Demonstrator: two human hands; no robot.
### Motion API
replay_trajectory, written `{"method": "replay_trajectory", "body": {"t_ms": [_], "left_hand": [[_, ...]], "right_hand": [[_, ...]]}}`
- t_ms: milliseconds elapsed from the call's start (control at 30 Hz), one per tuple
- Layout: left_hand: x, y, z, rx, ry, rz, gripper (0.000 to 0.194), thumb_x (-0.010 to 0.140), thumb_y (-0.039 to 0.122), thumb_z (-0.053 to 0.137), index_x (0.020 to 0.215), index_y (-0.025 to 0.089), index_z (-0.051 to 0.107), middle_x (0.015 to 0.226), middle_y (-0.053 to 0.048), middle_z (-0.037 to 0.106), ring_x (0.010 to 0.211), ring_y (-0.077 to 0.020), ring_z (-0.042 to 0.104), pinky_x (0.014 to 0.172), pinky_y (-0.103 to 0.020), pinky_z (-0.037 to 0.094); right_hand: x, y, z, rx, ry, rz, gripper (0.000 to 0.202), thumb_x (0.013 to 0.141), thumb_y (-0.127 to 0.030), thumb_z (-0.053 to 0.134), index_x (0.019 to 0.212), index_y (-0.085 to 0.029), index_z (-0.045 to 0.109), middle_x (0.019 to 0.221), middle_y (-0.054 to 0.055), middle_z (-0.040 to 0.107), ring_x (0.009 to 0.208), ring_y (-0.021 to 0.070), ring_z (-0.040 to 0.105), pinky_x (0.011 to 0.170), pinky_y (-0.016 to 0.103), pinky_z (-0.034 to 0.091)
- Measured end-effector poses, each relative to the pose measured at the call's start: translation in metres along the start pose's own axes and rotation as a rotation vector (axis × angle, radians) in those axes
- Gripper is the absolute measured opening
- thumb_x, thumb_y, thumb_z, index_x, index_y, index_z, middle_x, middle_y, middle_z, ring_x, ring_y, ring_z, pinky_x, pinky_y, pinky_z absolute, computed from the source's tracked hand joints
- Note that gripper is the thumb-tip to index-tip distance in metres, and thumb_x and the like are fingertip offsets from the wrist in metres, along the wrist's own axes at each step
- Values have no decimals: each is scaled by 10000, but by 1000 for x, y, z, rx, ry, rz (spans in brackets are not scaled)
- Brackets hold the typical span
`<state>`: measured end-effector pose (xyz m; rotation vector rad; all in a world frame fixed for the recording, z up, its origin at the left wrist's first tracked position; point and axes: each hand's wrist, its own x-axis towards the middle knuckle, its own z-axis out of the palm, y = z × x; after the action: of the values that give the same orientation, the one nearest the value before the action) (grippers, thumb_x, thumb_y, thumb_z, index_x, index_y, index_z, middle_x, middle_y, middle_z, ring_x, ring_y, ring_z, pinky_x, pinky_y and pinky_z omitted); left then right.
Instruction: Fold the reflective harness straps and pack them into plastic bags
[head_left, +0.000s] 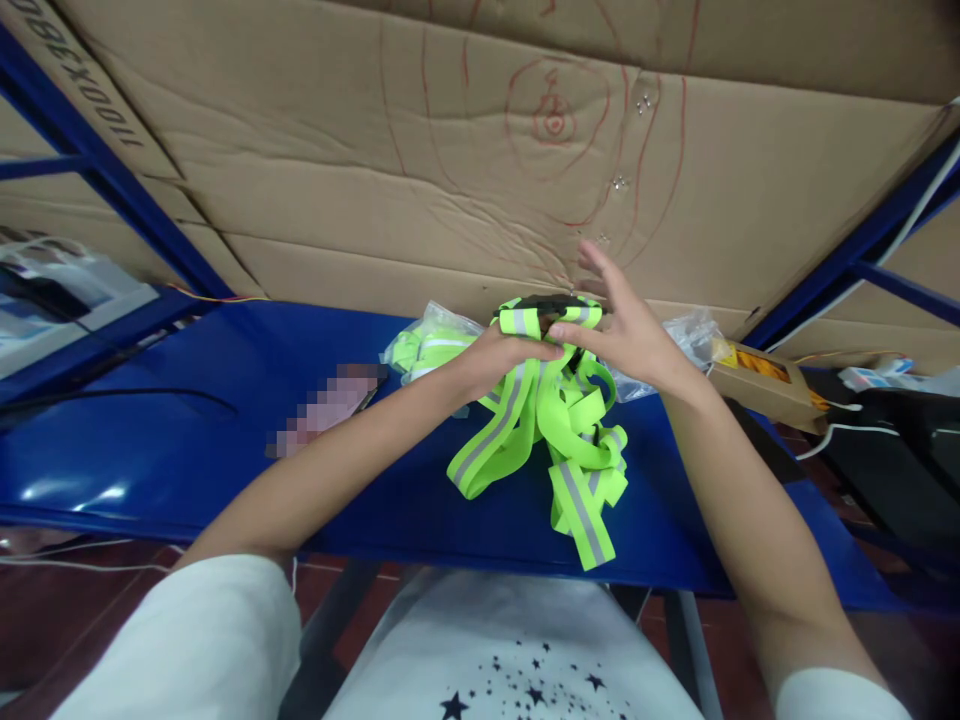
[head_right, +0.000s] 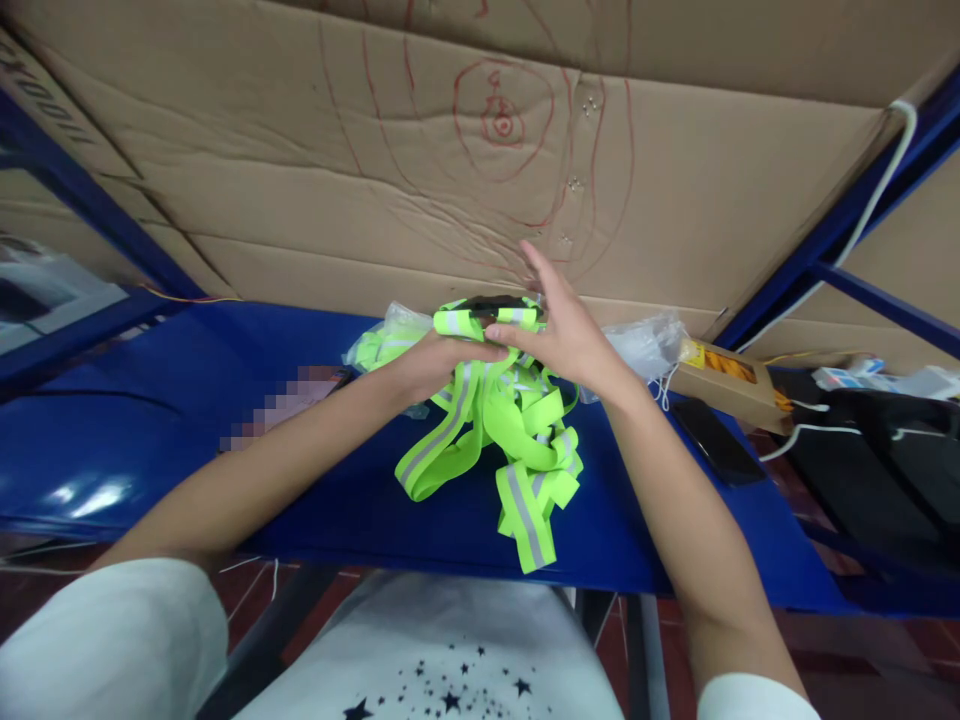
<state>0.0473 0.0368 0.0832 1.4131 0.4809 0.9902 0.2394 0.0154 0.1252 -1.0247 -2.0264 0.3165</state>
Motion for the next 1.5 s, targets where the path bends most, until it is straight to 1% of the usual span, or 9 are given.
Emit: {"method": "replay_trajectory", "body": {"t_ms": [100,200,333,600,867,1000,1200,1367,1500], "left_hand": [[-2,1,2,44,-10,-31,350,632,176,861,973,175,779,956,-27,774,966,-217,716,974,-404,519],[-4,2,4,59,-38,-36,325,656,206,870,959,167,760,917,-14,756,889,-194,706,893,-372,539],[-5,1,4,12,-122,-69,525,666,279,932,1143,184,733,1093,-65,763,994,-226,711,898,-378,552],[-12,3,7,-63,-338,-126,429,743,293,902,1111,160,727,1072,-109,781,1023,-254,746,932,-400,578],[-9,-12,11,-53,-223,-127,384,723,306,904,1031,160,725,943,-74,778,847,-221,752,847,-404,605],[-9,-4,6,23,-197,-44,385,667,256,934,982,164,732,928,-37,771,877,-199,741,847,-357,589],[-13,7,6,-116,-315,-133,339,727,228,901,1024,153,755,1007,-85,801,965,-255,769,904,-389,601],[-16,9,10,-295,-328,-274,413,762,337,888,1099,140,755,1103,-145,788,982,-298,774,912,-449,611],[-17,12,9,-174,-341,-282,454,679,267,946,1075,155,755,1033,-99,792,900,-243,767,902,-425,604]], "right_hand": [[-4,-18,-6,-94,-133,-76,629,862,-517,758,1430,-285,620,1459,78,639,1292,300,636,1076,428,500],[-8,-34,-6,-166,-109,-2,307,958,-497,644,1048,-246,797,1033,48,797,1016,265,737,904,367,530],[-8,-34,-3,-15,67,193,538,910,-618,655,585,-191,626,579,-1,599,607,159,604,602,294,437],[-2,-15,2,530,102,476,315,774,-497,829,936,-248,725,869,7,736,712,171,659,661,320,539],[-8,-19,-6,-192,-68,1,296,995,-445,585,1108,-250,776,1243,96,721,1185,306,650,1064,473,462],[-14,-38,-3,-328,-268,-35,532,960,-586,606,1330,-209,671,1306,132,711,1203,368,648,983,453,474],[-14,-45,-10,-284,-202,60,424,951,-628,604,913,-218,710,731,17,687,643,195,651,638,315,395],[-12,-45,-13,-233,126,96,476,919,-624,654,680,-213,634,535,-17,515,600,173,595,622,305,396],[-11,-43,-13,-155,140,158,601,886,-671,661,541,-202,510,477,-30,394,531,129,495,529,293,348]]}}
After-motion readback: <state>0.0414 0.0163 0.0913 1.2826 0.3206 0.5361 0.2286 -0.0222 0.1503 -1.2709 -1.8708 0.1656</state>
